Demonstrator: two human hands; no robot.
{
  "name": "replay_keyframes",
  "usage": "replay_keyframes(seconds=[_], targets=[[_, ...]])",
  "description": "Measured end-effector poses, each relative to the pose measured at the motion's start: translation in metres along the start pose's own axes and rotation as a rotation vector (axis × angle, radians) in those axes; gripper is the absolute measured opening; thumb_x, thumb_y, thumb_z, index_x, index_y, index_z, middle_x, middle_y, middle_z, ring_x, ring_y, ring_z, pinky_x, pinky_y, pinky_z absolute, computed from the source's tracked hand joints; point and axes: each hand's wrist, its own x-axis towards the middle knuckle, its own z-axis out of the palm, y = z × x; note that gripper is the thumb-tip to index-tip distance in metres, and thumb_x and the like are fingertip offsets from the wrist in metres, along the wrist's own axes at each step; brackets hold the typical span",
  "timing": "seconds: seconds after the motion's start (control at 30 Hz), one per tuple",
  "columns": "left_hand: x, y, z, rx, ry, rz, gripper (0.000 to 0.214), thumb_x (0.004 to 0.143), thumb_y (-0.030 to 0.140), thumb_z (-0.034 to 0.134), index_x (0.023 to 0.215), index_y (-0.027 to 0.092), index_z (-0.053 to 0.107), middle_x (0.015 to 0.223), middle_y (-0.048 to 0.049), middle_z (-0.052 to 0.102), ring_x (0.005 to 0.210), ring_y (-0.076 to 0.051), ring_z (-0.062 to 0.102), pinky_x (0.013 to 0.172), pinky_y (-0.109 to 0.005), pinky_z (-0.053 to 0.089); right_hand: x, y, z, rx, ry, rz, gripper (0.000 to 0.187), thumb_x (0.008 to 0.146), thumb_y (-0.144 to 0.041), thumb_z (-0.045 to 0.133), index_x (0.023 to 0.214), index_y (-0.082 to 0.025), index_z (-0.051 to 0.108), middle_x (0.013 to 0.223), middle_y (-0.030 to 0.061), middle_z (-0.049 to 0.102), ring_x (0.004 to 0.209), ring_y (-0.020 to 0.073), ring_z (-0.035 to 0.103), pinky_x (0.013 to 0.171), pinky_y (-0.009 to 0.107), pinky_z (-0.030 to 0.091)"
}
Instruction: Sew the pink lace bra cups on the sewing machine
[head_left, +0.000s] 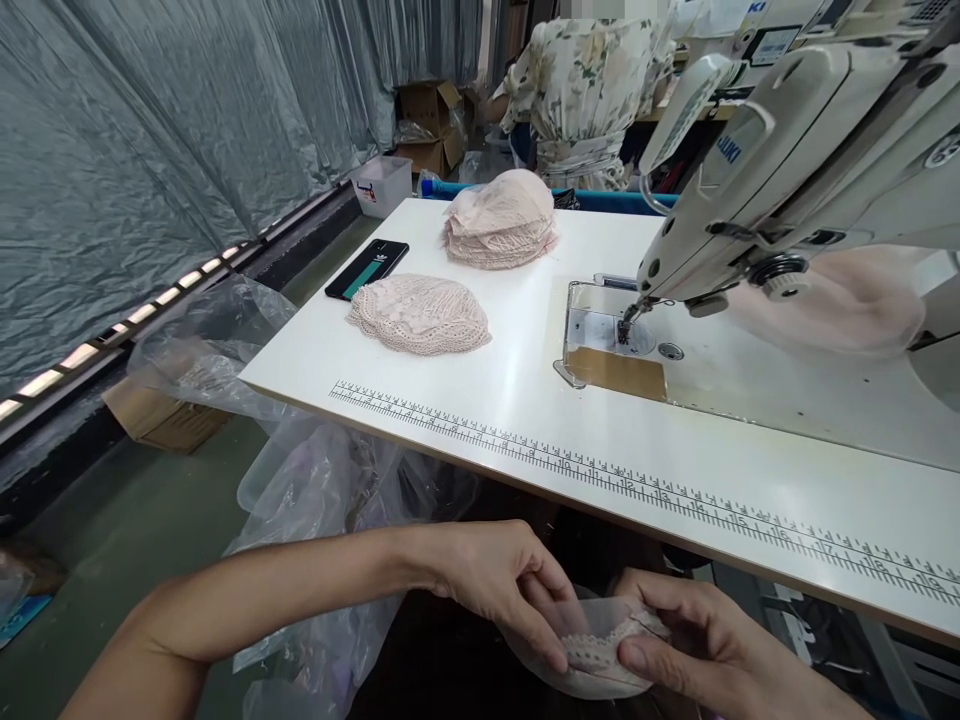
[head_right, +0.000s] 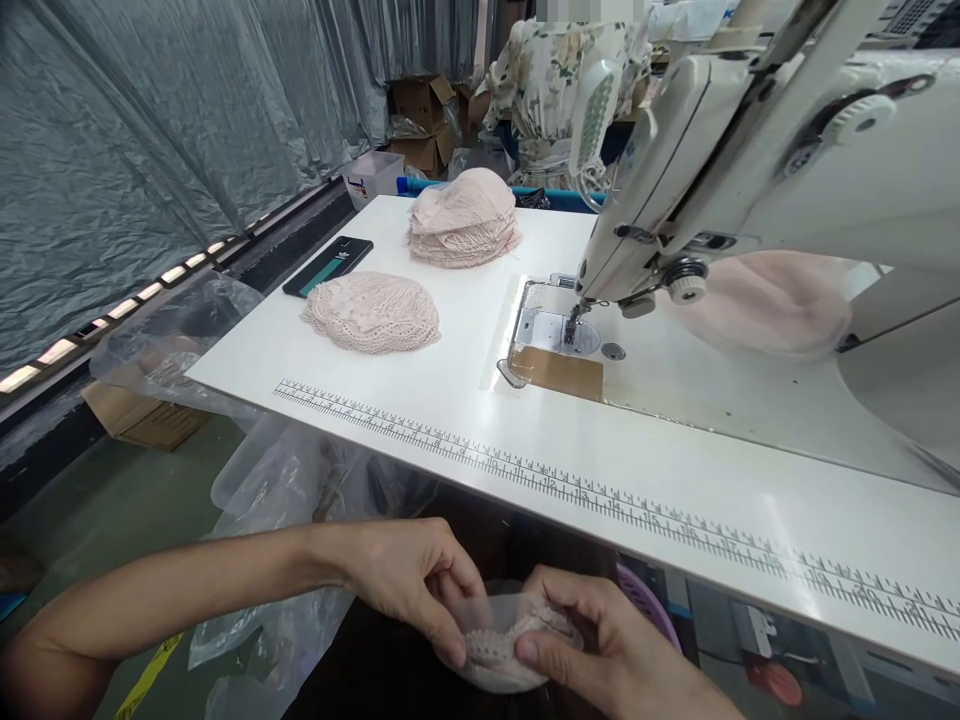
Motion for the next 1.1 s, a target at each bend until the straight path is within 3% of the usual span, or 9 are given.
replay_keyframes(seconds=[0.27,0.5,0.73,0.93,1.1], targets=[[0.0,-0.005,-0.002,0.034,0.006,0.074,0.047,0.043,0.048,0.083,0.075,0.017,0.071,0.064,0.0045,0.064,0.061,-0.009,0.059,0.07,-0.02,0.048,-0.003,-0.001,0.001,0.034,0.016,0.021,0.034,0.077,-0.051,0.062,0.069,-0.019,0.054,0.061,-0.0053,0.043,0.056,0.0088,0.035,0.054,0.02,0.034],[0.001,-0.005,-0.011,0.026,0.065,0.105,0.045,0.058,0.057,0.073,0.084,0.021,0.073,0.063,0.0046,0.064,0.059,-0.005,0.056,0.06,-0.013,0.044,0.001,0.005,-0.003,0.102,0.147,0.029,0.036,0.074,-0.051,0.065,0.064,-0.019,0.054,0.06,-0.004,0.048,0.058,0.0104,0.041,0.055,0.023,0.033],[0.006,-0.004,-0.015,-0.06,0.048,0.04,0.052,0.051,0.061,0.074,0.083,0.02,0.072,0.057,0.0043,0.063,0.053,-0.006,0.055,0.055,-0.015,0.043,0.003,0.021,-0.008,0.169,0.172,0.04,0.034,0.074,-0.051,0.065,0.065,-0.019,0.055,0.061,-0.0023,0.053,0.061,0.0127,0.046,0.059,0.025,0.034],[0.003,-0.006,-0.015,0.007,0.078,0.078,0.047,0.06,0.057,0.073,0.086,0.018,0.072,0.06,0.0027,0.063,0.055,-0.007,0.054,0.056,-0.016,0.041,0.005,0.017,-0.006,0.189,0.162,0.021,0.034,0.074,-0.049,0.066,0.066,-0.018,0.056,0.062,-0.0023,0.053,0.061,0.0116,0.046,0.057,0.024,0.034],[0.002,-0.002,-0.008,-0.044,0.038,0.032,0.053,0.038,0.042,0.086,0.083,0.019,0.071,0.069,0.0027,0.065,0.064,-0.01,0.059,0.073,-0.024,0.047,0.003,0.003,0.001,0.148,0.146,0.028,0.035,0.073,-0.052,0.066,0.067,-0.019,0.055,0.059,-0.0047,0.048,0.059,0.0105,0.045,0.059,0.023,0.039]])
